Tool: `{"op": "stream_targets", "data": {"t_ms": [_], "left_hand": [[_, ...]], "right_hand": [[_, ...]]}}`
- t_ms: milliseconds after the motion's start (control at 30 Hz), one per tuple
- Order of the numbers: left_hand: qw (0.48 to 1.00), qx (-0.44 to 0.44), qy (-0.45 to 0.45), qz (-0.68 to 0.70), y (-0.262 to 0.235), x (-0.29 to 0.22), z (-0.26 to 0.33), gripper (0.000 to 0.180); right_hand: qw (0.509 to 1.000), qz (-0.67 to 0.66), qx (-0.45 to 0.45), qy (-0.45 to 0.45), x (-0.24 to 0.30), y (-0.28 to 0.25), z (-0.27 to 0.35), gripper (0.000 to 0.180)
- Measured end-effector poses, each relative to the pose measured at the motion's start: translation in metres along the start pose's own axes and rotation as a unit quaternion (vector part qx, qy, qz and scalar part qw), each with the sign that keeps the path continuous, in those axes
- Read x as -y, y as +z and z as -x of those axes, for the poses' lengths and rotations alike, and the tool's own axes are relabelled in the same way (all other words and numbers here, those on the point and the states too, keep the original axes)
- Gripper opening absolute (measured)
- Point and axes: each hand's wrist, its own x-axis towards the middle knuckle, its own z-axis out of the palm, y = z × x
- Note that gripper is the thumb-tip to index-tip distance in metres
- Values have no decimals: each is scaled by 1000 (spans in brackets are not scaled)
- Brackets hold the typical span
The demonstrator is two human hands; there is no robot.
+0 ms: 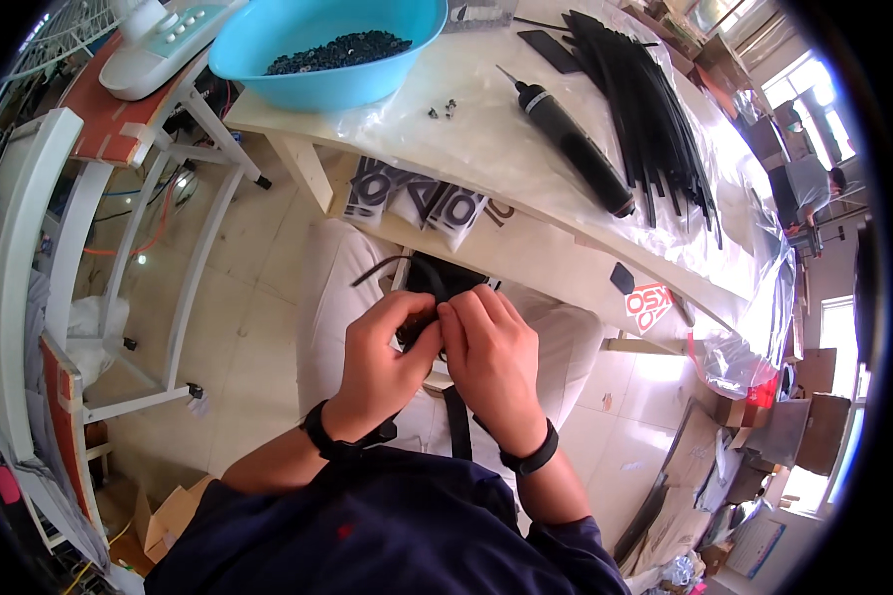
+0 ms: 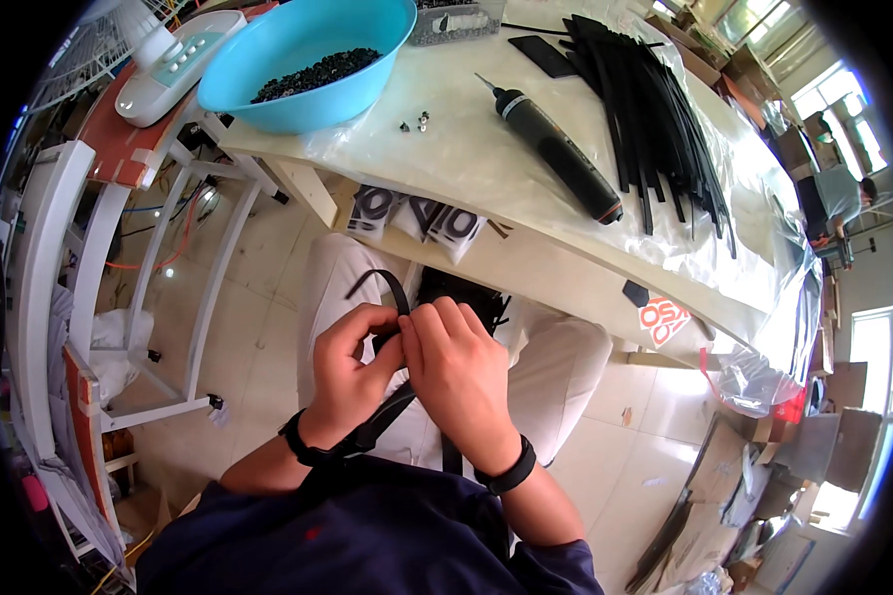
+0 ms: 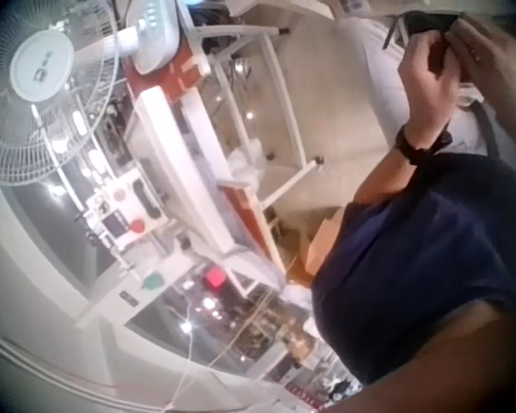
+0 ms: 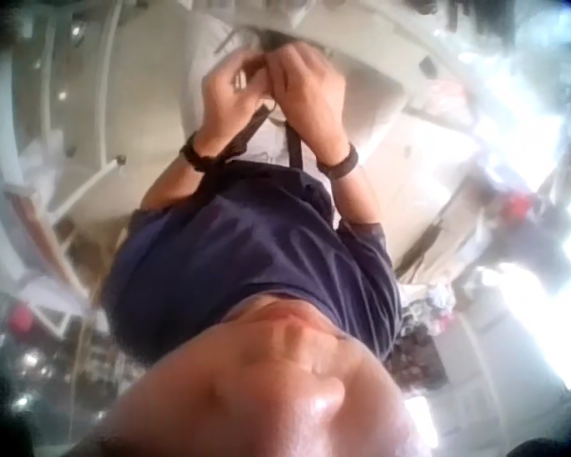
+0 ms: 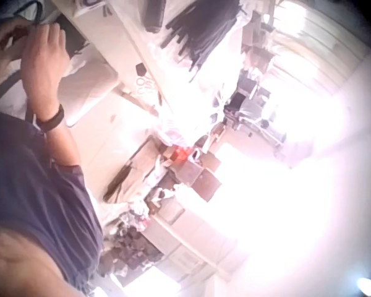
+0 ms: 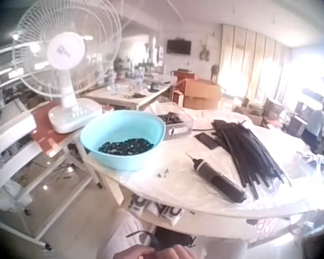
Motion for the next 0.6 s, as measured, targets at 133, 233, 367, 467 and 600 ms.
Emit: {"op": "stream_targets", "data": {"t_ms": [133, 233, 367, 467, 600], "left_hand": [[971, -16, -154, 185, -4, 15, 2, 17], [962, -21, -177, 205, -14, 2, -5, 18], [942, -18, -158, 296, -18, 4, -9, 18], [922, -19, -178, 343, -22, -2, -10, 19], [948, -10, -154, 279, -27, -2, -5, 21]], "right_hand": [[998, -18, 53, -20, -8, -23, -24, 13], [999, -8, -38, 6, -27, -56, -65, 13], [975, 197, -107, 11, -83, -74, -120, 26], [963, 256, -35, 75, -99, -70, -129, 36], [964, 243, 44, 101, -99, -68, -135, 36]]}}
